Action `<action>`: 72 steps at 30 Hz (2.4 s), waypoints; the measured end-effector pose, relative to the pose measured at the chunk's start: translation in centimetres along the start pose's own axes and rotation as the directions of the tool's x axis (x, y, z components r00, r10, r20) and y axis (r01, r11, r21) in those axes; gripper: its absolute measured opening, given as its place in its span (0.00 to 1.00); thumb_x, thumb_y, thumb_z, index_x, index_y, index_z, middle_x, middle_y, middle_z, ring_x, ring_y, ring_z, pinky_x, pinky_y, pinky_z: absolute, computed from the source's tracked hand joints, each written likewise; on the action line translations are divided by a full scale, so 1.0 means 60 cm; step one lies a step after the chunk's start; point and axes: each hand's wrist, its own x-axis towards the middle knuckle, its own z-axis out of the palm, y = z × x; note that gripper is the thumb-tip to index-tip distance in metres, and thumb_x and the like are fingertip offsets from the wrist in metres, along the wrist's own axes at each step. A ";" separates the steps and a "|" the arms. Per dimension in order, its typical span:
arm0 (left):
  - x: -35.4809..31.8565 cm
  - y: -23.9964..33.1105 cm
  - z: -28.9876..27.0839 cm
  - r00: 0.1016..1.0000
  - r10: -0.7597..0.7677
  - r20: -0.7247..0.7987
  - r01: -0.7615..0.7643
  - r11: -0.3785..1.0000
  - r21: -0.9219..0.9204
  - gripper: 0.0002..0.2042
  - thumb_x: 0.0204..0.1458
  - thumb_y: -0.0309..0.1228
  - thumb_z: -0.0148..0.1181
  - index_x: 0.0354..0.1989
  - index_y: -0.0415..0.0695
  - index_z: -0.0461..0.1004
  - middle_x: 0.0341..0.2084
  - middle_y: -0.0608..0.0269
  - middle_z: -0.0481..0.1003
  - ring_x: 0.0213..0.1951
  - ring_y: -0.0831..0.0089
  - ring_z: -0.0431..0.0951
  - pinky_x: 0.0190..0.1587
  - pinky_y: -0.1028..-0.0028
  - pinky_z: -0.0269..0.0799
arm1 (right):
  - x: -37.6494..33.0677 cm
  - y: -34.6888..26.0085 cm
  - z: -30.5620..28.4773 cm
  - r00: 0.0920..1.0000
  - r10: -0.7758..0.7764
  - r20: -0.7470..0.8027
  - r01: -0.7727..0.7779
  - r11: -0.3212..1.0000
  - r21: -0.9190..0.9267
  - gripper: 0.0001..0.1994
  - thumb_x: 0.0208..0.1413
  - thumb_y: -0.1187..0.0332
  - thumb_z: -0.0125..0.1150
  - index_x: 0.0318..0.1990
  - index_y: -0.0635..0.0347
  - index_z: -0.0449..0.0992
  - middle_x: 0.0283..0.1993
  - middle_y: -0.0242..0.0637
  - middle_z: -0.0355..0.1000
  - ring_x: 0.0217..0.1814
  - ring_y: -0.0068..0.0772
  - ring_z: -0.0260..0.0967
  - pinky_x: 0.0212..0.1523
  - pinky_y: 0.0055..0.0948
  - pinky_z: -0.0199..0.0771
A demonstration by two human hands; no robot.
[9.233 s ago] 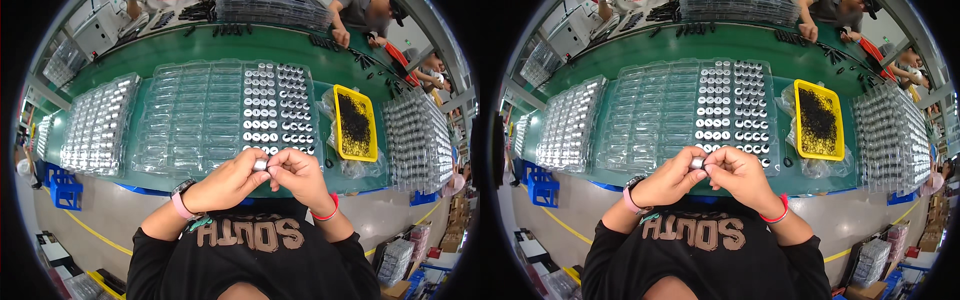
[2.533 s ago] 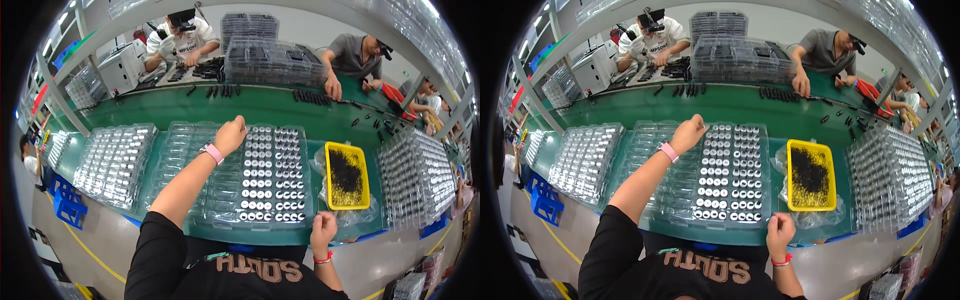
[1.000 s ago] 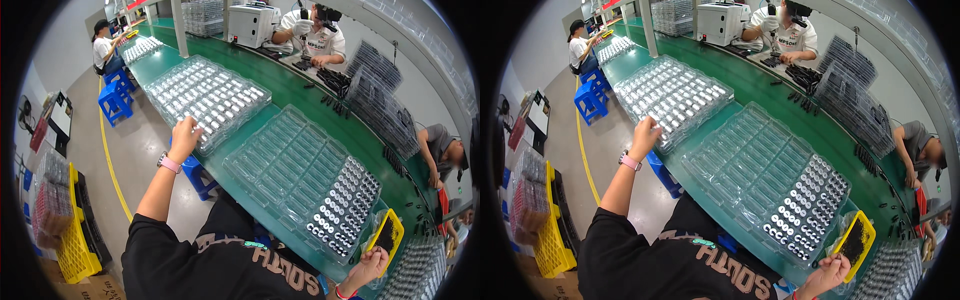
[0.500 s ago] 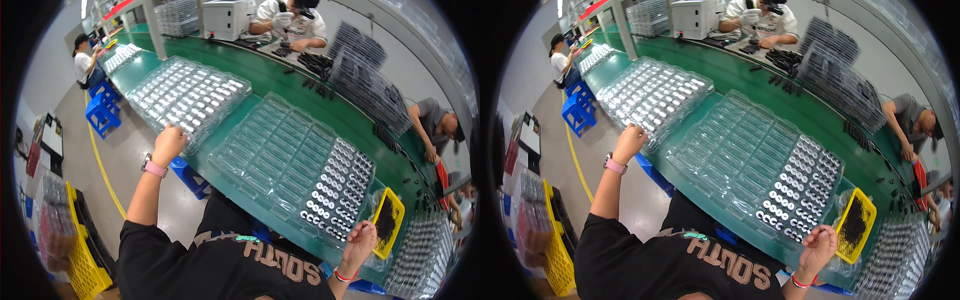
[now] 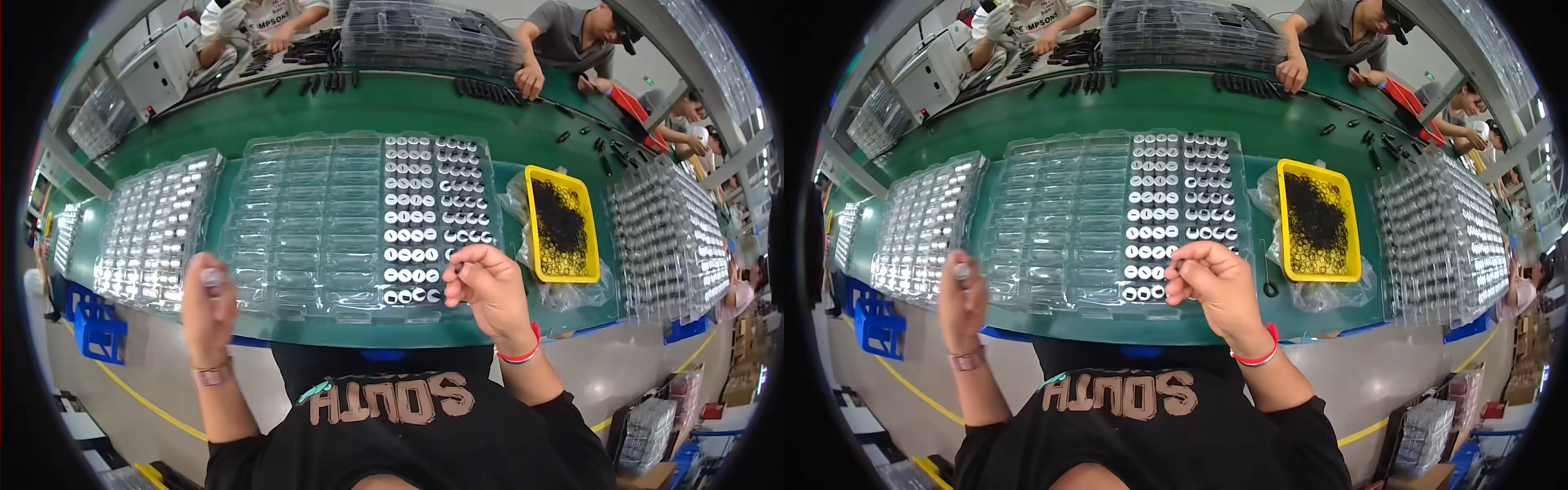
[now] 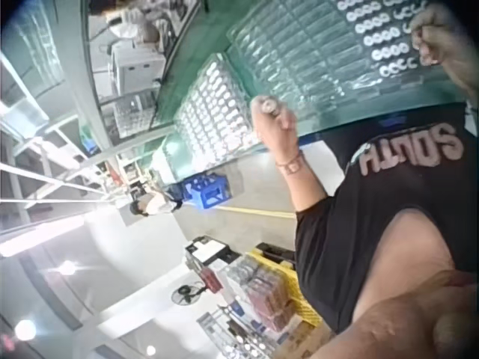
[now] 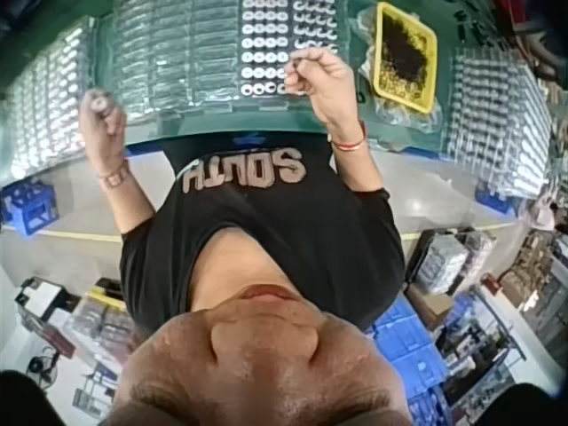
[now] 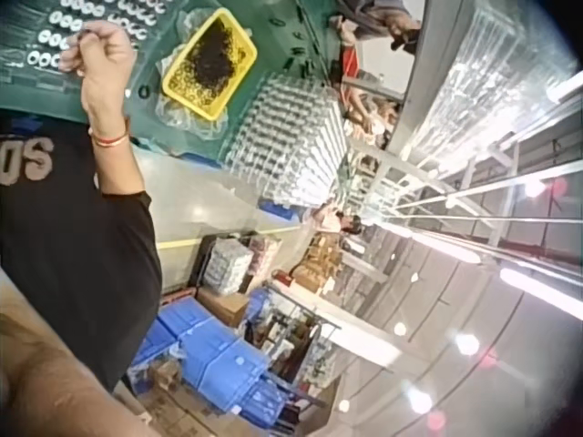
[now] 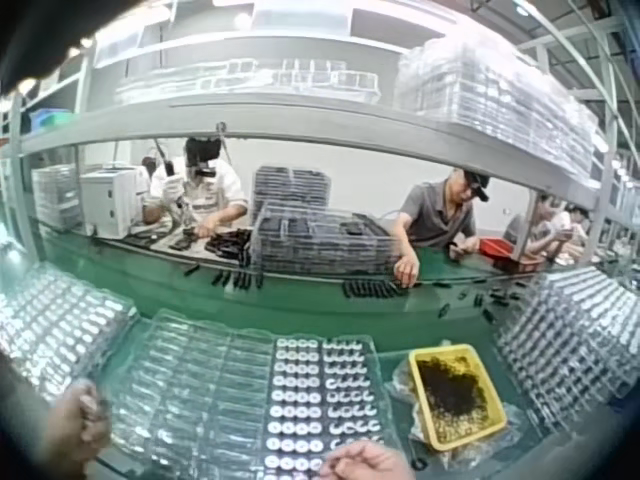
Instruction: Assembling small white cylindrical components by manually inserting tiny black seals into them and organizing the finished parts into large plastic grid trays.
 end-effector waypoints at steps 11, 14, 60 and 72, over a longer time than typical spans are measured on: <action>-0.019 -0.086 0.236 0.718 -0.380 0.583 -0.091 0.780 0.619 0.13 0.54 0.30 0.50 0.46 0.38 0.64 0.24 0.60 0.69 0.20 0.75 0.67 0.23 0.78 0.63 | -0.018 -0.003 0.020 0.985 0.060 0.162 -0.029 0.981 -0.190 0.04 0.51 0.78 0.52 0.34 0.68 0.71 0.25 0.38 0.69 0.21 0.21 0.65 0.22 0.18 0.70; -0.020 -0.097 0.236 0.697 -0.352 0.624 -0.216 0.727 0.651 0.13 0.54 0.30 0.50 0.45 0.37 0.63 0.26 0.57 0.70 0.22 0.72 0.69 0.25 0.75 0.65 | -0.019 -0.002 0.019 0.981 0.062 0.185 -0.023 0.977 -0.210 0.04 0.51 0.78 0.53 0.34 0.67 0.71 0.25 0.37 0.69 0.21 0.20 0.65 0.23 0.18 0.70; -0.021 -0.119 0.126 0.743 0.008 0.669 -0.669 -0.004 0.743 0.09 0.47 0.28 0.54 0.38 0.44 0.71 0.24 0.65 0.73 0.14 0.70 0.66 0.19 0.77 0.63 | -0.030 0.001 -0.024 0.997 -0.073 -0.013 0.071 0.995 -0.069 0.03 0.48 0.82 0.51 0.32 0.66 0.68 0.27 0.42 0.71 0.19 0.23 0.65 0.22 0.18 0.70; -0.003 -0.127 0.142 0.766 -0.054 0.641 -0.626 0.168 0.762 0.10 0.46 0.23 0.53 0.39 0.42 0.70 0.29 0.61 0.73 0.23 0.66 0.73 0.26 0.74 0.70 | -0.038 -0.007 -0.024 0.998 -0.055 -0.015 0.053 0.990 -0.131 0.04 0.48 0.81 0.52 0.33 0.68 0.69 0.27 0.42 0.71 0.20 0.24 0.66 0.23 0.18 0.70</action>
